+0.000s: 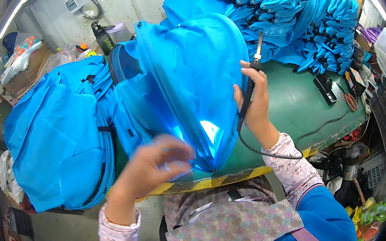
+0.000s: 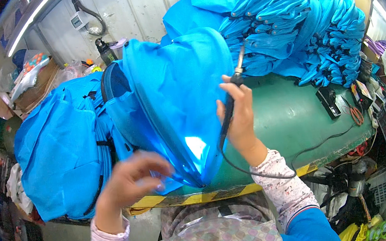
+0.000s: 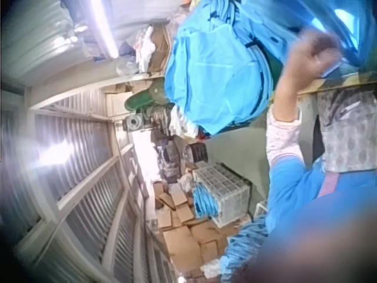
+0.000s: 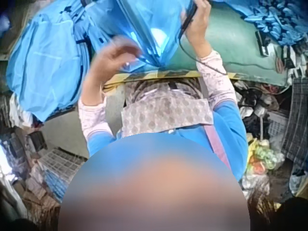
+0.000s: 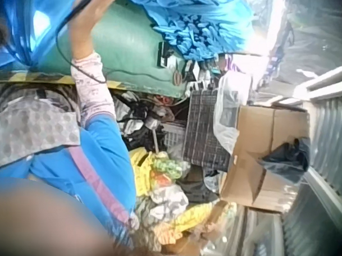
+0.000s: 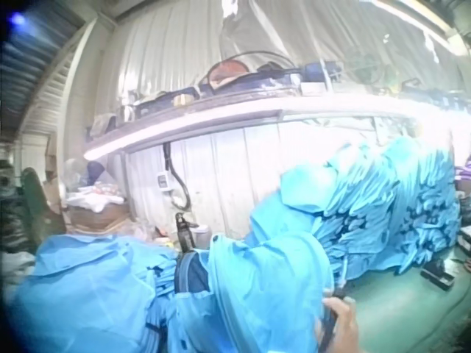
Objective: The person uses a handheld soldering iron to seal seams on blue fabric bags. They repeatedly pick up a bag, press the hot tip along the edges, and set the finished bag aside on a growing pile.
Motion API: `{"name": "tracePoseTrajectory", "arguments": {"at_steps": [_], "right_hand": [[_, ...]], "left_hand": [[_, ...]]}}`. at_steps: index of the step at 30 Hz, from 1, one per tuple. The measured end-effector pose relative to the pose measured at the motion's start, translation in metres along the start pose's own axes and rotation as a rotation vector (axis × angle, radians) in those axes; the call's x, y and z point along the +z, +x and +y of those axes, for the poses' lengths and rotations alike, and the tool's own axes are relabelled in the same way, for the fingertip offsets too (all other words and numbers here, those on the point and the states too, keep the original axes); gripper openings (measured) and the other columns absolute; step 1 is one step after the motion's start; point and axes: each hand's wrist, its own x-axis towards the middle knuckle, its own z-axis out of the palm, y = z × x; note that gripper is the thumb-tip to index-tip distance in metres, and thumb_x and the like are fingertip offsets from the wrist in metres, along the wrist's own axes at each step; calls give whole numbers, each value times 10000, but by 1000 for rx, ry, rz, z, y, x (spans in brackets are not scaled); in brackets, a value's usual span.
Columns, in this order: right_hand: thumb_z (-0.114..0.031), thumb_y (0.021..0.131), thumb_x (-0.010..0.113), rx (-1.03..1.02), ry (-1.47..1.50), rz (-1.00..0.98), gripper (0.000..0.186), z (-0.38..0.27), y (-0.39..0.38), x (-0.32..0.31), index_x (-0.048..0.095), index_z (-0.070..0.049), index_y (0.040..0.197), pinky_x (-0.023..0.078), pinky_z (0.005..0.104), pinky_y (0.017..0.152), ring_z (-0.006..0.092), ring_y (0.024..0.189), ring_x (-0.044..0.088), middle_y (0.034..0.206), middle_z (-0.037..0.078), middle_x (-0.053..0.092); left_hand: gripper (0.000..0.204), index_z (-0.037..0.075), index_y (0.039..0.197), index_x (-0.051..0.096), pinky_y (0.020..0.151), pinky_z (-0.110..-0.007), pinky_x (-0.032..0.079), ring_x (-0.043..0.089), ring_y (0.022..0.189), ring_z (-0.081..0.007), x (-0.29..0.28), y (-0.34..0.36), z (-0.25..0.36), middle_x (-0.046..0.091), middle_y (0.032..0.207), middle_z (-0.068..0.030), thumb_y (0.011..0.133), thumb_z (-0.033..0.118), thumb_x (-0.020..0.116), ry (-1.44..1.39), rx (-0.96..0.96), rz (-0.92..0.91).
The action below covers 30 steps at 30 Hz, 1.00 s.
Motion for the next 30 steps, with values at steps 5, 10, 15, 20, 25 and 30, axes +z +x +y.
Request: {"name": "tracePoseTrajectory", "arguments": {"at_steps": [5,10,15,20,25,30], "right_hand": [[100,824,667,-80,112,-44,509,-30,2,6,469,-54,1267,475,427,976,356,1165,575,1301,232,553],[106,775,674,-49,53,-15,532,-30,3,-25,518,-54,1258,470,442,936,370,1082,572,1279,232,586],[-104,847,739,-72,-94,68,526,-34,26,-82,457,-54,1288,418,416,971,300,1084,570,1285,198,594],[-179,832,801,-180,116,308,678,-32,58,-93,374,-72,1348,392,482,1066,354,1242,538,1345,240,545],[-34,795,800,-366,335,73,624,-54,31,-45,434,-142,1289,403,529,1068,396,1247,555,1350,301,529],[68,864,654,-82,424,108,485,-74,15,9,438,-67,1277,474,377,914,302,1084,584,1298,263,551]], "left_hand": [[821,-31,1426,388,952,-371,468,521,1088,-222,-68,80,9,478,1365,-166,834,370,790,478,203,1004],[580,-67,1298,548,851,-306,503,581,909,-168,-135,100,23,625,1125,-116,811,189,733,231,124,880],[494,-34,1244,637,693,-263,472,547,761,-99,-140,92,123,620,857,-6,803,184,677,375,339,653],[480,131,1347,610,839,-259,503,586,903,-115,-116,45,213,619,1094,-39,868,157,594,1188,738,264],[444,56,1224,628,882,-241,475,593,1016,-132,-96,43,238,623,1167,-85,781,15,633,1058,563,463],[278,56,1101,661,768,-313,533,640,864,-124,-54,44,137,679,930,-59,915,259,697,581,426,326]]}}
